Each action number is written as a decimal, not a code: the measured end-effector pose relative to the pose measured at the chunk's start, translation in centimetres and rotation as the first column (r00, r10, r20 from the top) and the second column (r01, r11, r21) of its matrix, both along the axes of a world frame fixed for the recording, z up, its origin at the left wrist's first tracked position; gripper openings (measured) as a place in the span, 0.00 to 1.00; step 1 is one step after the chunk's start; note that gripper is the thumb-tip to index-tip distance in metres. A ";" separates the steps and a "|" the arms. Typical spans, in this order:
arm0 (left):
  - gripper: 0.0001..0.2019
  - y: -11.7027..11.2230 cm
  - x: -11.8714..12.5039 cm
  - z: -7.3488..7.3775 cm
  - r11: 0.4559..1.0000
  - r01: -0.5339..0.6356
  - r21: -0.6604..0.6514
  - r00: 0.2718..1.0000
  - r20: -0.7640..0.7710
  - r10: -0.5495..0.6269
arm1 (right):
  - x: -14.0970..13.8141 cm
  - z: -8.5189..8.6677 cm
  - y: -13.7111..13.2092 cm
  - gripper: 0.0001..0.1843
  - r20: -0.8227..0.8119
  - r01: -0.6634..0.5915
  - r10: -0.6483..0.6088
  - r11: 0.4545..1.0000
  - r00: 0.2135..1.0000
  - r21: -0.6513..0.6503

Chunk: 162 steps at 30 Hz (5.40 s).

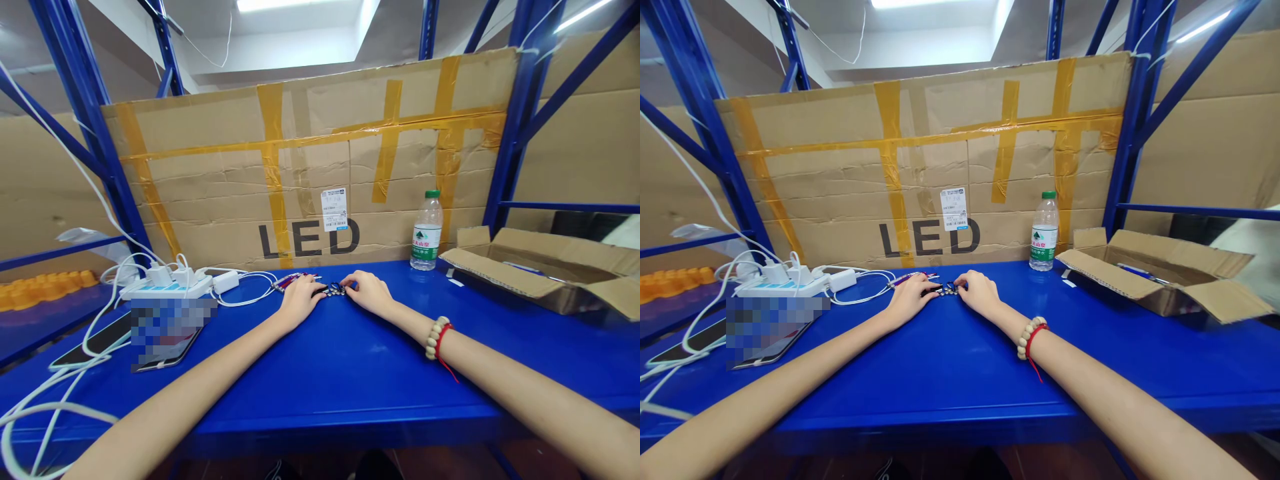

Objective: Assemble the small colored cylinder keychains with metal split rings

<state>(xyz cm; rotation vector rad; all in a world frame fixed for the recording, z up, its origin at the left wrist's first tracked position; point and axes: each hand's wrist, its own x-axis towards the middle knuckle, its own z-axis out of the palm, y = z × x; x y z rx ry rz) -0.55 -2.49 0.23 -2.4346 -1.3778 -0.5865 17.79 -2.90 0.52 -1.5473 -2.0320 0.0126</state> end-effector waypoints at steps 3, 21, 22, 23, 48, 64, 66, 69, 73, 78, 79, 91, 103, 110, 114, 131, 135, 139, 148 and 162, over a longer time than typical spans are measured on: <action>0.12 0.2 -0.1 -0.2 1.000 -0.019 0.025 0.999 0.029 0.018 | 0.0 -0.1 0.1 0.13 -0.003 0.006 -0.006 1.000 1.000 -0.007; 0.15 0.4 0.1 -0.6 0.992 -0.124 0.010 0.982 0.147 0.121 | -0.1 0.0 -0.1 0.13 -0.014 0.013 -0.013 1.000 1.000 -0.010; 0.16 0.4 0.1 -0.6 0.993 -0.121 0.007 0.981 0.154 0.118 | -0.1 0.0 -0.1 0.13 -0.013 0.012 -0.012 1.000 1.000 -0.008; 0.16 0.4 0.1 -0.5 0.992 -0.122 0.009 0.979 0.168 0.119 | -0.1 0.0 -0.1 0.13 -0.013 0.010 -0.010 1.000 1.000 -0.008; 0.13 1.3 -1.3 -0.7 0.927 -0.371 -0.049 0.925 0.064 0.374 | 0.0 -0.1 0.0 0.13 -0.014 0.002 -0.002 1.000 1.000 0.003; 0.12 0.0 -0.1 0.3 0.902 0.014 0.432 0.998 0.045 -0.037 | -0.8 -0.3 0.0 0.18 -0.116 -0.161 0.184 0.970 0.976 0.185; 0.12 -0.2 -0.1 0.3 0.893 0.084 0.443 0.995 0.019 -0.103 | -0.8 -0.4 0.2 0.14 -0.134 -0.188 0.217 0.962 0.967 0.199; 0.12 -0.2 -0.1 0.4 0.900 0.104 0.424 0.991 0.037 -0.132 | -0.6 -0.4 0.4 0.10 -0.165 -0.215 0.248 0.957 0.955 0.196; 0.12 0.1 -0.3 0.3 0.943 0.015 0.331 0.986 0.153 -0.070 | -0.5 -0.2 0.4 0.18 -0.210 -0.252 0.271 0.961 0.940 0.112; 0.09 0.4 -0.4 0.4 0.983 0.104 0.155 0.965 0.224 -0.137 | -0.5 -0.5 0.8 0.17 -0.293 -0.305 0.317 0.948 0.902 0.086; 0.08 0.4 -0.4 0.4 0.984 0.131 0.121 0.961 0.227 -0.156 | -0.4 -0.6 1.0 0.18 -0.300 -0.318 0.331 0.944 0.895 0.093; 0.11 0.6 -0.3 0.2 0.961 0.254 0.113 0.967 -0.012 -0.254 | -0.9 -0.9 0.9 0.19 -0.168 -0.436 0.478 0.869 0.862 0.236; 0.12 0.4 -0.4 0.2 0.984 0.175 0.027 0.983 0.046 -0.176 | -0.9 -0.6 0.9 0.16 -0.305 -0.449 0.493 0.870 0.815 0.205; 0.15 -0.2 -0.1 0.6 0.994 0.074 0.079 0.989 -0.137 -0.063 | -1.0 -0.7 0.7 0.14 -0.384 -0.413 0.449 0.893 0.807 0.177; 0.15 -0.1 -0.1 0.6 0.994 0.079 0.069 0.977 -0.205 -0.063 | -1.2 -0.3 0.2 0.17 -0.449 -0.433 0.424 0.897 0.786 0.090; 0.13 0.0 -0.2 0.7 1.000 0.022 0.011 0.999 -0.035 -0.021 | -0.8 0.1 -0.7 0.12 -0.139 -0.357 0.366 0.930 0.920 0.089; 0.12 0.2 -0.2 0.6 0.997 0.073 -0.004 0.997 -0.012 -0.073 | -0.9 0.6 -1.1 0.10 -0.121 -0.311 0.318 0.948 0.940 0.073; 0.12 0.3 -0.3 0.5 0.996 0.086 -0.003 0.996 -0.026 -0.087 | -0.9 0.8 -1.3 0.12 -0.098 -0.289 0.295 0.954 0.950 0.075; 0.13 0.3 -0.3 0.5 0.997 0.081 -0.008 0.996 -0.025 -0.081 | -1.0 0.6 -1.2 0.12 -0.002 -0.290 0.291 0.954 0.957 0.079; 0.13 -0.5 0.2 0.8 0.998 0.050 0.045 0.994 -0.098 -0.045 | -0.6 0.5 -0.9 0.11 -0.037 -0.300 0.305 0.948 0.951 0.104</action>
